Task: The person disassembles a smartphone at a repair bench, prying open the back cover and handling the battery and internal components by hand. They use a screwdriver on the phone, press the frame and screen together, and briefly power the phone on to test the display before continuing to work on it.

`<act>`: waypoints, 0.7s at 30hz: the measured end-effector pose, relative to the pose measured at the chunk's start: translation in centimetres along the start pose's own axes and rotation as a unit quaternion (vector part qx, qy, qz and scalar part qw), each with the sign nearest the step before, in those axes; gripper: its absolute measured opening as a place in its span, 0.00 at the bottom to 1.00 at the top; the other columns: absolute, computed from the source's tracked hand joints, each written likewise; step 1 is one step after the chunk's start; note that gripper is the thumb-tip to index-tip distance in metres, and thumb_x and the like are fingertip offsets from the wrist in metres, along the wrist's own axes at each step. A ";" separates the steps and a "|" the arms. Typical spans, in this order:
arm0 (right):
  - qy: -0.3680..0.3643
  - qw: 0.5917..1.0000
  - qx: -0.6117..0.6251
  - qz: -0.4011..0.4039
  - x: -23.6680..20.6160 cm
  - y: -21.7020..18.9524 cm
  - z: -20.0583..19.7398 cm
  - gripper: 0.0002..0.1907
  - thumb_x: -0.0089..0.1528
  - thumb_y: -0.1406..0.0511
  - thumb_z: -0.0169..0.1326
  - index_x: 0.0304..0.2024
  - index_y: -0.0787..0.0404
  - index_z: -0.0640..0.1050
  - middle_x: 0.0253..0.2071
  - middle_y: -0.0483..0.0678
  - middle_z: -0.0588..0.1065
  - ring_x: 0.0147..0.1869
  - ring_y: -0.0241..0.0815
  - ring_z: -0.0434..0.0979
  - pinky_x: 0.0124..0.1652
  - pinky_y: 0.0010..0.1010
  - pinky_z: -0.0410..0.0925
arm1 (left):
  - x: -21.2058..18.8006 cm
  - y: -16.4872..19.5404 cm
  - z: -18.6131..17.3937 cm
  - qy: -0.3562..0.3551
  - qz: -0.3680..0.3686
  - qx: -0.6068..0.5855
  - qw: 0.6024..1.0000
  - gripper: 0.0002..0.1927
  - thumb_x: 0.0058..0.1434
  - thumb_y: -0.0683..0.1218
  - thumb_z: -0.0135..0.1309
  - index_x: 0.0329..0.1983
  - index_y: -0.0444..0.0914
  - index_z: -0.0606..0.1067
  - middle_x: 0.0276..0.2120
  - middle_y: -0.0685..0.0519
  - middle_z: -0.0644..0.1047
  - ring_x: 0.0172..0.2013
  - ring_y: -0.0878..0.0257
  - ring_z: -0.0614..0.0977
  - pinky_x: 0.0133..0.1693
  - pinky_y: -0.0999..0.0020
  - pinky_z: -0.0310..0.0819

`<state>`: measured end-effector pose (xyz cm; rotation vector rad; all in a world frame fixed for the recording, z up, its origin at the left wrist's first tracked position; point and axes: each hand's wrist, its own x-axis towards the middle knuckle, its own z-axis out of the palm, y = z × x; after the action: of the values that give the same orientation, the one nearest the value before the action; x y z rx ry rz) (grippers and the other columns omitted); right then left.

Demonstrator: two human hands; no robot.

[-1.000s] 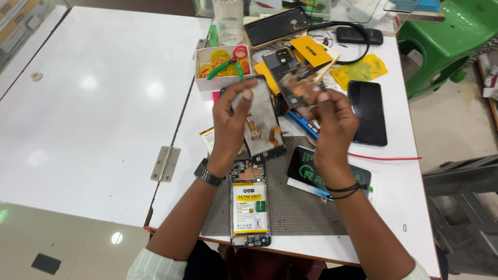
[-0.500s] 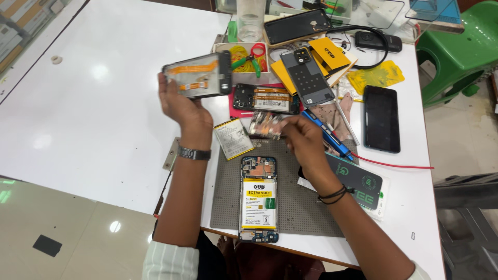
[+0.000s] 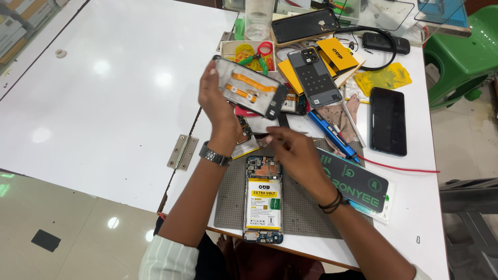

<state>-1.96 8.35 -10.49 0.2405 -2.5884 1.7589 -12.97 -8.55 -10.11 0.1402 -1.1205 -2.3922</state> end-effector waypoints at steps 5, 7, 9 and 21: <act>0.184 0.973 -0.136 0.004 -1.0 -2.2 -1.7 0.09 0.63 0.63 0.62 0.38 0.63 0.83 0.28 0.50 0.80 0.26 0.38 0.74 0.28 0.28 0.65 | -1.3 -0.2 0.7 -0.057 -0.029 0.004 0.998 0.22 0.71 0.49 0.47 0.63 0.32 0.71 0.56 0.43 0.77 0.54 0.59 0.80 0.54 0.65 0.78; 0.208 0.965 -0.135 -0.089 -1.1 -2.5 -2.5 0.09 0.61 0.64 0.65 0.37 0.64 0.80 0.33 0.49 0.78 0.33 0.41 0.75 0.34 0.28 0.67 | -1.8 -0.1 1.0 -0.080 0.006 0.039 0.996 0.22 0.71 0.49 0.48 0.63 0.32 0.71 0.58 0.44 0.76 0.56 0.59 0.79 0.57 0.65 0.75; 0.227 0.939 -0.173 -0.190 -1.2 -2.7 -3.0 0.13 0.59 0.65 0.67 0.41 0.63 0.78 0.42 0.49 0.76 0.44 0.44 0.75 0.44 0.32 0.67 | -2.3 0.0 1.2 -0.105 0.080 0.118 0.984 0.22 0.72 0.49 0.49 0.65 0.32 0.71 0.61 0.44 0.75 0.60 0.59 0.77 0.62 0.66 0.71; 0.211 0.903 -0.302 -0.221 -0.6 -1.8 -4.6 0.37 0.46 0.59 0.74 0.56 0.59 0.75 0.62 0.51 0.71 0.61 0.51 0.74 0.55 0.44 0.65 | -5.9 -0.5 2.4 -0.356 -0.022 -0.041 0.933 0.38 0.70 0.51 0.53 0.78 0.33 0.56 0.69 0.40 0.66 0.66 0.55 0.74 0.64 0.61 0.76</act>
<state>-1.48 12.04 -7.19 0.3485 -2.3556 0.7162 -8.66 -3.84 -9.58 -0.8006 -1.3078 -2.5907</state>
